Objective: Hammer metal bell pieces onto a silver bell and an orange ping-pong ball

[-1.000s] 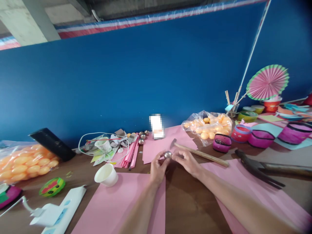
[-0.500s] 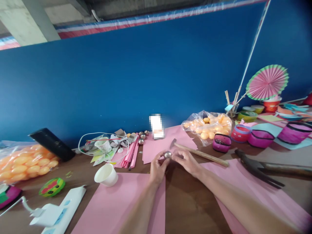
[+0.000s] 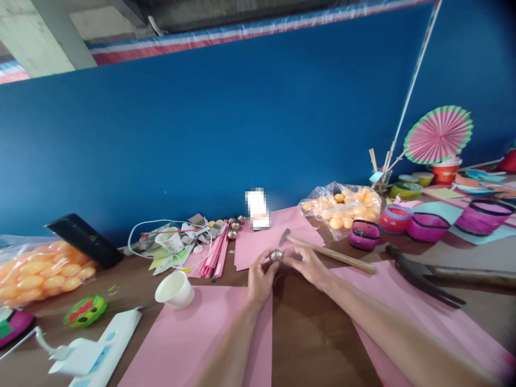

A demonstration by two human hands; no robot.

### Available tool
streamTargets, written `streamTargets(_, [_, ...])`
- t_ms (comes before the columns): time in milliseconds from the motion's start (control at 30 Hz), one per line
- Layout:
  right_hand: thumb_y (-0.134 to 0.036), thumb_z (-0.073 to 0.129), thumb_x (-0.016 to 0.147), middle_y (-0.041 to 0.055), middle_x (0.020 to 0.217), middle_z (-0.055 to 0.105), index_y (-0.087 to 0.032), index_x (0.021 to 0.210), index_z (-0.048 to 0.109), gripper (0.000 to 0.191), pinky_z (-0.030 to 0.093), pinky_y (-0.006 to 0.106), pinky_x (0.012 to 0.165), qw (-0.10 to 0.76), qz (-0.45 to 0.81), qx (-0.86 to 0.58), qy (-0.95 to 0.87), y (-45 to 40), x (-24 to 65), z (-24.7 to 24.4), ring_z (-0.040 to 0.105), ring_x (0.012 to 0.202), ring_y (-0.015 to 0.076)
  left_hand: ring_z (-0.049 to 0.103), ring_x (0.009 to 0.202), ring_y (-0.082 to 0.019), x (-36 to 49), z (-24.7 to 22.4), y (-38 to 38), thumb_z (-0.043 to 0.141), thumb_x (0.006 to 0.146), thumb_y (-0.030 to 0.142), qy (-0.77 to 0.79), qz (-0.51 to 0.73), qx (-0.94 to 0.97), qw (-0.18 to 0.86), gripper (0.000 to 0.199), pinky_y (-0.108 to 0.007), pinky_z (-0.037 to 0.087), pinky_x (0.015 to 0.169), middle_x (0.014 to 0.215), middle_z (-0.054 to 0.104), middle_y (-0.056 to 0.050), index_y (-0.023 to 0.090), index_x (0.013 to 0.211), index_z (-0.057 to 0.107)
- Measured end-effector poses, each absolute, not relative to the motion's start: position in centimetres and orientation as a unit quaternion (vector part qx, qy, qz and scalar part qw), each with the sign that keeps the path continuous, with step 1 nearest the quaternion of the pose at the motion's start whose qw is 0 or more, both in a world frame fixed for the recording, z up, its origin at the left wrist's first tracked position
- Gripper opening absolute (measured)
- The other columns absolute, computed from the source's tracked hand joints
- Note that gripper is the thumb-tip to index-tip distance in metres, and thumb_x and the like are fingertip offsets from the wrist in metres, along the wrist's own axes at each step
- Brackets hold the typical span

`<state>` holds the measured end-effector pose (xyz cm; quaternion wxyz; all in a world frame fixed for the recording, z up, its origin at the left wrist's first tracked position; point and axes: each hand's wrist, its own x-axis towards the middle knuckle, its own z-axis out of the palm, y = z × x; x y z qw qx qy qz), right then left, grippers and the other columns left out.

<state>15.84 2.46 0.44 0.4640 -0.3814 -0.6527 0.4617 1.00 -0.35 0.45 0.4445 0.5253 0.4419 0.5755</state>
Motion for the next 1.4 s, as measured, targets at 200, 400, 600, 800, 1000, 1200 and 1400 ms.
streamTargets(200, [-0.032,0.06,0.07,0.0013,0.07,0.061,-0.013,0.072,0.06,0.018,0.042,0.026,0.063,0.465,0.451,-0.397,-0.65,2.5,15.9,0.4,0.054,0.066,0.0138,0.06,0.095,-0.02,1.0,0.3,-0.3,0.06,0.069,0.019,0.453,0.565,0.541,0.427,0.038,-0.032,0.045,0.085,0.103,0.065,-0.007,0.017,0.108,0.057])
streamTargets(400, [-0.032,0.06,0.07,0.0026,0.071,0.063,-0.013,0.071,0.061,0.019,0.043,0.027,0.065,0.46,0.456,-0.404,-0.646,2.5,15.7,0.4,0.056,0.069,0.0159,0.059,0.097,-0.021,1.1,0.8,-0.5,0.059,0.07,0.018,0.467,0.559,0.559,0.397,0.034,-0.033,0.044,0.087,0.102,0.065,-0.006,0.017,0.104,0.06])
streamTargets(600, [-0.032,0.06,0.07,0.0026,0.073,0.063,-0.013,0.072,0.06,0.019,0.044,0.027,0.067,0.467,0.453,-0.405,-0.643,2.5,15.7,0.2,0.057,0.07,0.016,0.061,0.094,-0.021,1.3,1.3,-0.7,0.06,0.068,0.018,0.465,0.561,0.544,0.417,0.032,-0.034,0.046,0.085,0.1,0.067,-0.006,0.016,0.1,0.062])
streamTargets(800, [-0.035,0.059,0.072,0.0029,0.077,0.063,-0.015,0.077,0.059,0.021,0.045,0.029,0.069,0.487,0.451,-0.38,-0.644,2.5,15.5,0.4,0.058,0.074,0.0172,0.059,0.097,-0.022,1.3,0.9,-0.7,0.061,0.069,0.021,0.434,0.571,0.518,0.466,0.036,-0.034,0.046,0.086,0.103,0.065,-0.006,0.018,0.105,0.06])
streamTargets(1000, [-0.032,0.057,0.075,0.0034,0.084,0.063,-0.017,0.085,0.057,0.018,0.045,0.03,0.074,0.501,0.401,-0.358,-0.678,1.6,15.2,1.1,0.058,0.08,0.0179,0.057,0.099,-0.022,1.2,0.5,-0.7,0.061,0.07,0.03,0.393,0.579,0.452,0.553,0.039,-0.036,0.045,0.087,0.106,0.063,-0.009,0.016,0.106,0.058])
streamTargets(1200, [-0.027,0.051,0.079,0.0045,0.092,0.062,-0.019,0.09,0.057,0.014,0.043,0.03,0.078,0.449,0.234,-0.388,-0.77,1.4,15.8,1.7,0.057,0.085,0.018,0.062,0.085,-0.019,1.1,0.2,-0.2,0.066,0.066,0.03,0.401,0.599,0.381,0.58,0.036,-0.036,0.048,0.084,0.092,0.066,-0.008,0.014,0.098,0.061])
streamTargets(1400, [-0.029,0.052,0.079,0.0098,0.095,0.057,-0.018,0.094,0.056,0.02,0.038,0.033,0.071,0.225,-0.054,-0.61,-0.758,3.1,19.3,2.0,0.05,0.091,0.0253,0.064,0.079,-0.015,0.6,0.5,0.1,0.065,0.069,0.029,0.383,0.631,0.282,0.613,0.033,-0.029,0.051,0.079,0.085,0.066,-0.007,0.012,0.097,0.06])
